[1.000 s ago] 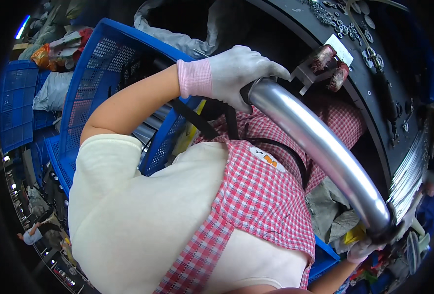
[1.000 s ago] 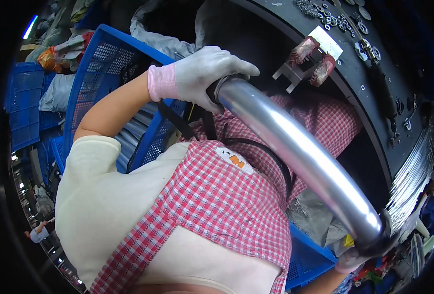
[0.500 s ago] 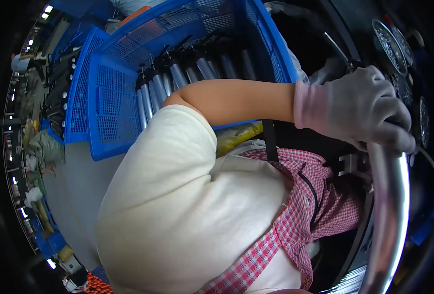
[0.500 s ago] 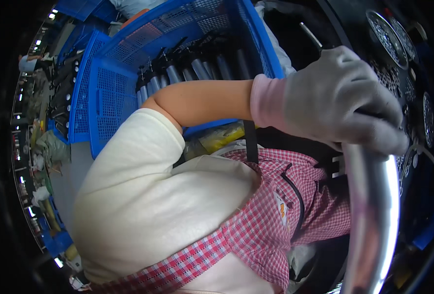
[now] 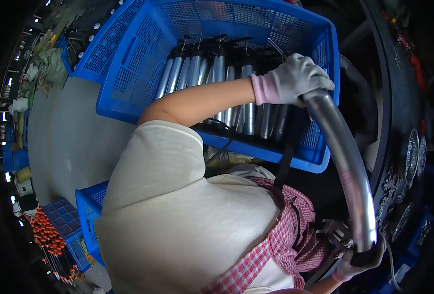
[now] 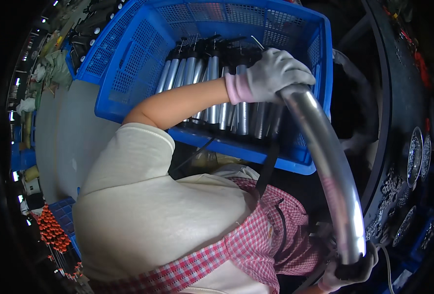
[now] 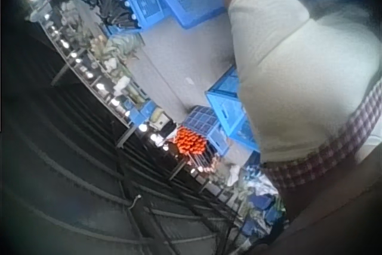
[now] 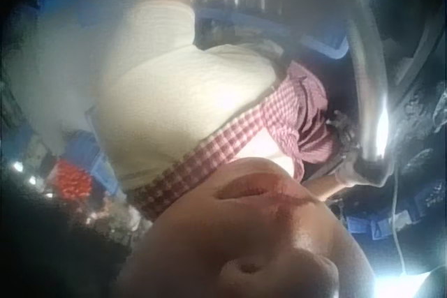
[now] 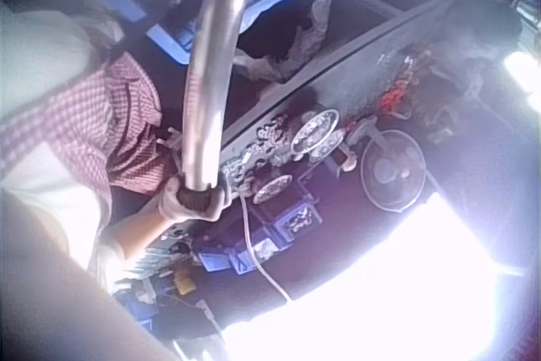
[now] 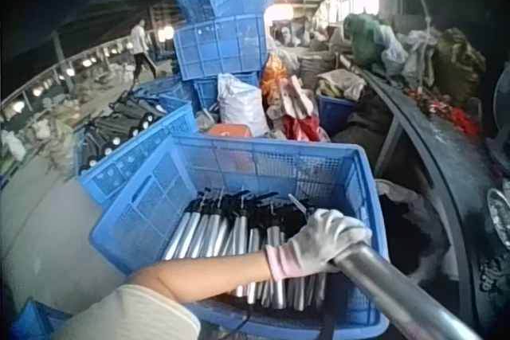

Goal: Assembling mechanical components into a caulking gun housing and body.

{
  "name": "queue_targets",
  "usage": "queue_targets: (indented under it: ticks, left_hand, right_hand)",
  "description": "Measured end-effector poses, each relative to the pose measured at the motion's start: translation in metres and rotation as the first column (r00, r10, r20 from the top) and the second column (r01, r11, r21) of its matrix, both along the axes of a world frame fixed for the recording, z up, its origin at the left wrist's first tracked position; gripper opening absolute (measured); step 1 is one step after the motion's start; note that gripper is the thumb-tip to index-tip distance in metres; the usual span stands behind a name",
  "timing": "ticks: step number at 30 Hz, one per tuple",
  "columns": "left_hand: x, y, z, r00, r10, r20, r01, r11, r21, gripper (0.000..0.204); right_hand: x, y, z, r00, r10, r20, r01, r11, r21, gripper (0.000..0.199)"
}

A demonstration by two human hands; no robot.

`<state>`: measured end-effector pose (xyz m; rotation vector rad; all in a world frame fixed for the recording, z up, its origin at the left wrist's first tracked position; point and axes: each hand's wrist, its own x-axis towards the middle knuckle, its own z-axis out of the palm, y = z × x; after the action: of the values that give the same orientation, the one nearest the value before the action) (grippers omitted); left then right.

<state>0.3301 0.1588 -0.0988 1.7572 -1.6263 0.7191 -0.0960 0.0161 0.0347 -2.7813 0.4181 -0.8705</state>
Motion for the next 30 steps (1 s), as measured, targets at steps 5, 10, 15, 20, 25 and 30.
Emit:
queue_targets:
  ticks: [5, 10, 15, 20, 25, 30]
  left_hand:
    - [0.076, 0.026, -0.027, 0.947, 0.307, 0.091, -0.285, 0.938, -0.197, 0.054]
    - [0.089, 0.008, -0.078, 0.693, 0.165, -0.702, -0.52, 0.789, -0.328, 0.041]
    - [0.115, -0.009, -0.142, -0.513, -0.717, -0.472, -0.576, 0.695, -0.43, 0.051]
    - [0.096, -0.015, -0.128, -0.536, -0.39, -0.749, -0.369, 0.906, -0.207, 0.061]
    - [0.061, -0.024, -0.108, -0.602, -0.279, -0.748, -0.316, 0.944, -0.098, 0.044]
    - [0.057, -0.024, -0.108, -0.741, -0.226, -0.632, -0.23, 0.97, -0.078, 0.048]
  right_hand:
    - [0.094, 0.015, -0.015, 0.987, 0.093, -0.133, 0.021, 0.74, 0.672, 0.085]
    - [0.207, 0.043, -0.061, 0.927, 0.361, -0.102, -0.297, 0.872, 0.389, 0.067]
    - [0.212, 0.067, -0.123, 0.84, 0.449, -0.306, -0.354, 0.879, 0.319, 0.045]
    - [0.205, 0.044, -0.132, 0.848, 0.426, -0.314, -0.192, 0.801, 0.567, 0.045]
    - [0.207, 0.072, -0.093, 0.814, 0.311, -0.491, -0.062, 0.887, 0.458, 0.032]
    - [0.207, 0.073, -0.097, 0.84, 0.437, -0.323, -0.093, 0.701, 0.707, 0.065]
